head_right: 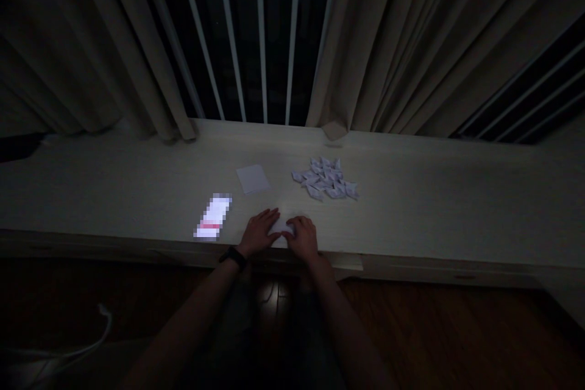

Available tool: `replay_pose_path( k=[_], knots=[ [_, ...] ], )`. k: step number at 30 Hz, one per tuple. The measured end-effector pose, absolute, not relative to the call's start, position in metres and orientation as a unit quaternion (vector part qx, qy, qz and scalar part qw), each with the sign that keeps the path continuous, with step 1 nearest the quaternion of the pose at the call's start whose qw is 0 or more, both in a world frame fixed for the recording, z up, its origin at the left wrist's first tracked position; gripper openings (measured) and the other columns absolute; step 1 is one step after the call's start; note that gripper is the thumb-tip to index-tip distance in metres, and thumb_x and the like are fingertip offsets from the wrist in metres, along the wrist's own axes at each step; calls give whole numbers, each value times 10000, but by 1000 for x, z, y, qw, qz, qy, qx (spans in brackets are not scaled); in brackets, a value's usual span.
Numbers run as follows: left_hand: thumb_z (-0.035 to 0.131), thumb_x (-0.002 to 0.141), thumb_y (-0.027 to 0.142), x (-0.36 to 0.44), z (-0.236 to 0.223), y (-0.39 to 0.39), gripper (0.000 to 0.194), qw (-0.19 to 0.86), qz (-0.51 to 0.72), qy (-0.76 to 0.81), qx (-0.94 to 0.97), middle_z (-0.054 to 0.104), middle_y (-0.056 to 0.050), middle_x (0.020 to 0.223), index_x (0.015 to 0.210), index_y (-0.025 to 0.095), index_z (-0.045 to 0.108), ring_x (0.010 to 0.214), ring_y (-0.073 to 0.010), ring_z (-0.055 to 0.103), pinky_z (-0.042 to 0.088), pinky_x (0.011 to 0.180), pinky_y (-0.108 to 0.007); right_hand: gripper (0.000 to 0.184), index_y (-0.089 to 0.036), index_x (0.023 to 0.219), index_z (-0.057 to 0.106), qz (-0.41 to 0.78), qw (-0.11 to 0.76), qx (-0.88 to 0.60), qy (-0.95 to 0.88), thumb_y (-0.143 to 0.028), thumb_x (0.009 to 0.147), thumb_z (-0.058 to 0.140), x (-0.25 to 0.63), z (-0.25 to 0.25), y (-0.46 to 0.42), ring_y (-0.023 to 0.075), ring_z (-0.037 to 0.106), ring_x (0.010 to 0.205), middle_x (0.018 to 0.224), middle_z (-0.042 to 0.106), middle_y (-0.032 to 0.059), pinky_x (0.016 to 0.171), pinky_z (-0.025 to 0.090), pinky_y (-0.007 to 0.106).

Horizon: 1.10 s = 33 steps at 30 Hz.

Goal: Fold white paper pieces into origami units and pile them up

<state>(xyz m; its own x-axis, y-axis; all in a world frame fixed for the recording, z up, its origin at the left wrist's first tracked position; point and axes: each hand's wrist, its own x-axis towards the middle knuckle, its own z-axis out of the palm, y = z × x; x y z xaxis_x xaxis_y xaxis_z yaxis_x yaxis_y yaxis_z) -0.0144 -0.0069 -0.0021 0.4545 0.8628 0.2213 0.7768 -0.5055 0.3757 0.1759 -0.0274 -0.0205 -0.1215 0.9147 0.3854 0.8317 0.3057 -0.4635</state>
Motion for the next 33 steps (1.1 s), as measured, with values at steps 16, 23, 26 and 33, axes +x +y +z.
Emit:
replay_pose_path(
  k=[16, 23, 26, 33],
  knots=[
    [537, 851, 462, -10, -3, -14, 518, 110, 197, 482, 847, 548, -41, 1326, 1321, 251, 484, 1298, -241, 388, 278, 1072, -414, 367, -204, 1130, 646, 62, 329, -554, -762, -331, 786, 654, 176, -28, -28, 260, 495, 1007, 1054, 577, 103, 906, 412, 404],
    [615, 800, 420, -9, -3, -13, 567, 114, 219, 490, 836, 538, -72, 1318, 1323, 241, 491, 1218, -242, 460, 326, 1046, -395, 385, -213, 1145, 636, 95, 393, -537, -741, -267, 764, 651, 174, -36, -25, 254, 518, 1050, 1124, 563, 103, 918, 439, 400],
    [616, 799, 379, -11, -4, -12, 575, 117, 215, 481, 842, 508, -59, 1357, 1339, 250, 468, 1255, -241, 425, 298, 1067, -409, 423, -225, 1174, 614, 119, 404, -544, -726, -262, 755, 660, 177, -36, -23, 238, 551, 1008, 1099, 594, 89, 889, 453, 382],
    [677, 735, 341, -11, 2, -13, 434, 141, 240, 485, 829, 612, -64, 1163, 1141, 222, 583, 1108, -246, 526, 368, 999, -398, 354, -212, 1077, 670, 146, 361, -574, -720, -293, 734, 705, 181, -29, -17, 218, 587, 863, 936, 667, 70, 810, 454, 350]
  ],
)
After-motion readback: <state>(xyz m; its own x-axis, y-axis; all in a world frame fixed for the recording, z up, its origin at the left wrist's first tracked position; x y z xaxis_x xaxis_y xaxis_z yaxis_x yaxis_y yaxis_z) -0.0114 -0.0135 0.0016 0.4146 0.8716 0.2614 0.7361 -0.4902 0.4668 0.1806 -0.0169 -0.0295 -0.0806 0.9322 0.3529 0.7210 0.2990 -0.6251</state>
